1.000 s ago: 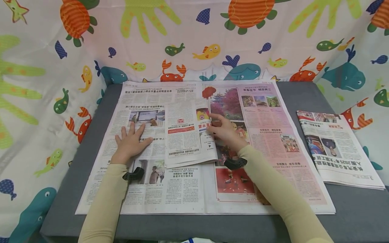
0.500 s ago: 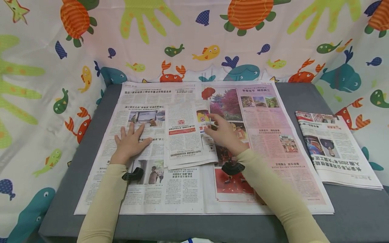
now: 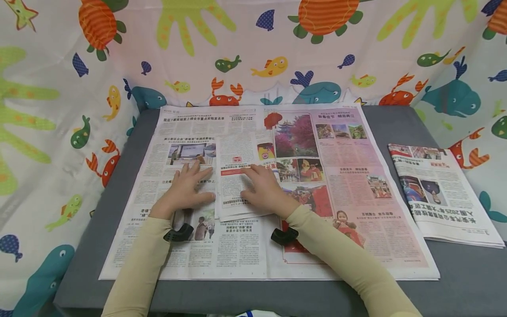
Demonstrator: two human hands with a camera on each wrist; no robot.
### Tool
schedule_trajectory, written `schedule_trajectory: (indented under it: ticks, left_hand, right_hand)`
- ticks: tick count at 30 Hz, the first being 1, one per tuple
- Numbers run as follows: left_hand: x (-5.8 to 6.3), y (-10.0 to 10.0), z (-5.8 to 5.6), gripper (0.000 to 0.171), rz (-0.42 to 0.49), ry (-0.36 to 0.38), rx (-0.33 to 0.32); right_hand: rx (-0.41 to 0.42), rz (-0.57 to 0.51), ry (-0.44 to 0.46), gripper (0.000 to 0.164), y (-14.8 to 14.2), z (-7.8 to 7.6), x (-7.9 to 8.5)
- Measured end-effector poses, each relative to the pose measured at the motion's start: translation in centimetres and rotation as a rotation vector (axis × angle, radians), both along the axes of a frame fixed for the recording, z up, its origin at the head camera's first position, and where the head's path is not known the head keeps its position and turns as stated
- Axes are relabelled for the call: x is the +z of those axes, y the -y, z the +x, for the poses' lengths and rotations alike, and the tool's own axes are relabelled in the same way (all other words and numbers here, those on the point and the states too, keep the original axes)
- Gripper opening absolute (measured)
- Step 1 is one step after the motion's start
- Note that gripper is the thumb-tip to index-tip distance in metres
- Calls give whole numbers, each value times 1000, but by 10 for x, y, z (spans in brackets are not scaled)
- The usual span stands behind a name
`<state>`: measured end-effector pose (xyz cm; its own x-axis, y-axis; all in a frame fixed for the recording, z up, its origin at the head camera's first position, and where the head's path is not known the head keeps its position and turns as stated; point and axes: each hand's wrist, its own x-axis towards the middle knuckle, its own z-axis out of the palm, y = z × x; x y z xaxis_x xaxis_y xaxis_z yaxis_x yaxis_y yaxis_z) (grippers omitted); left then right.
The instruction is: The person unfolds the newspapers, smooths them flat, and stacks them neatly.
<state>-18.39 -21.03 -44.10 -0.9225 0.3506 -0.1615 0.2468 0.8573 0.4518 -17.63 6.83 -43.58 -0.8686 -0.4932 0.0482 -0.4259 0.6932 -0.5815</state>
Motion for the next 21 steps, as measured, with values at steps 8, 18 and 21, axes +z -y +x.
schedule_trajectory:
  ticks: [8, 18, 21]
  left_hand:
    - [0, -11, 6, 95, -21, 44, -64]
    - [-4, -16, 8, 101, -50, 70, -63]
    - [-3, -16, 8, 101, -52, 71, -62]
  right_hand:
    - [68, 88, -3, 76, 19, 8, -4]
    - [99, 238, 80, 96, 36, 20, -12]
    - [85, 253, 88, 96, 38, 21, -12]
